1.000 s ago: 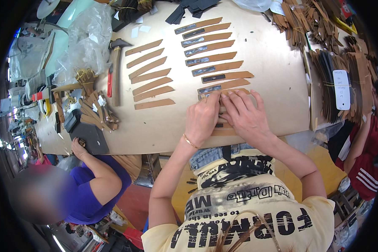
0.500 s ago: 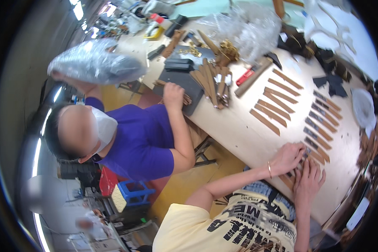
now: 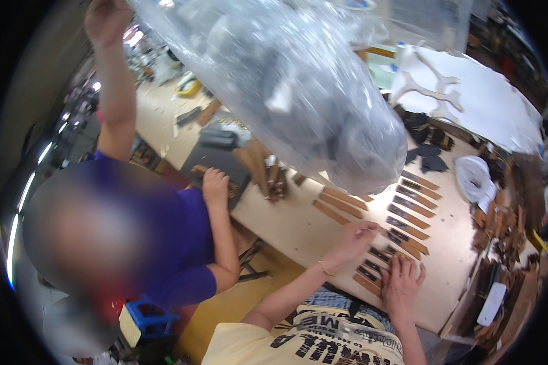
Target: The person assembles small leather components by placing dark rectangular pieces onto light brown leather strips laid out on a table. They repeatedly pick up pieces, align them, and press them into place, occasionally reaching into a plastic bag to retrieve additional parts.
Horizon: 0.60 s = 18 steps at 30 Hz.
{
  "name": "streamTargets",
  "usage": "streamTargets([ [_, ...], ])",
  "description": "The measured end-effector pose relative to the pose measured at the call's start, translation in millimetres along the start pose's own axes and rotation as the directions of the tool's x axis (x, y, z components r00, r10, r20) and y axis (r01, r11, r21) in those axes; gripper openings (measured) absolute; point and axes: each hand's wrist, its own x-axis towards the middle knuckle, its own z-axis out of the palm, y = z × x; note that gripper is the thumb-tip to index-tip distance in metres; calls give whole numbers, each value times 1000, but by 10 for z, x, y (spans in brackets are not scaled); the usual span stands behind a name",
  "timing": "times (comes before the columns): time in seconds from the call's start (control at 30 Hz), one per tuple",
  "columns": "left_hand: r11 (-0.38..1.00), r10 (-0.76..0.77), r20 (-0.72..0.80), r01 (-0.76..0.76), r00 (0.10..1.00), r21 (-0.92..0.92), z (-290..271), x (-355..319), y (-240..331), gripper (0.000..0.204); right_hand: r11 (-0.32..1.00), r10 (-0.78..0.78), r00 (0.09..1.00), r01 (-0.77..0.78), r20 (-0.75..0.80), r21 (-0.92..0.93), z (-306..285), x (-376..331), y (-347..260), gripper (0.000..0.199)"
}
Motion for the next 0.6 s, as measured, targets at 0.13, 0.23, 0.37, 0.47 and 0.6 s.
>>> streamTargets([
  [0.13,916,-2,30,14,1000,-402,-236,44,148,16,1000,-27,998,26,-60,-7,28,-3,21,40],
  [0.23,848,49,124,24,991,-529,-420,47,201,9,1000,-10,998,11,-56,15,-76,24,2,40],
  [0.37,796,19,131,65,991,-602,-503,13,168,7,982,13,974,31,-227,188,-555,226,17,54],
  [0.47,876,-30,20,36,999,-482,-567,-11,205,10,927,-47,913,191,-405,322,-1006,725,-2,102],
  [0.6,907,58,3,-51,998,-419,-576,-20,340,14,701,-225,832,499,-506,509,-1249,1966,-419,127],
])
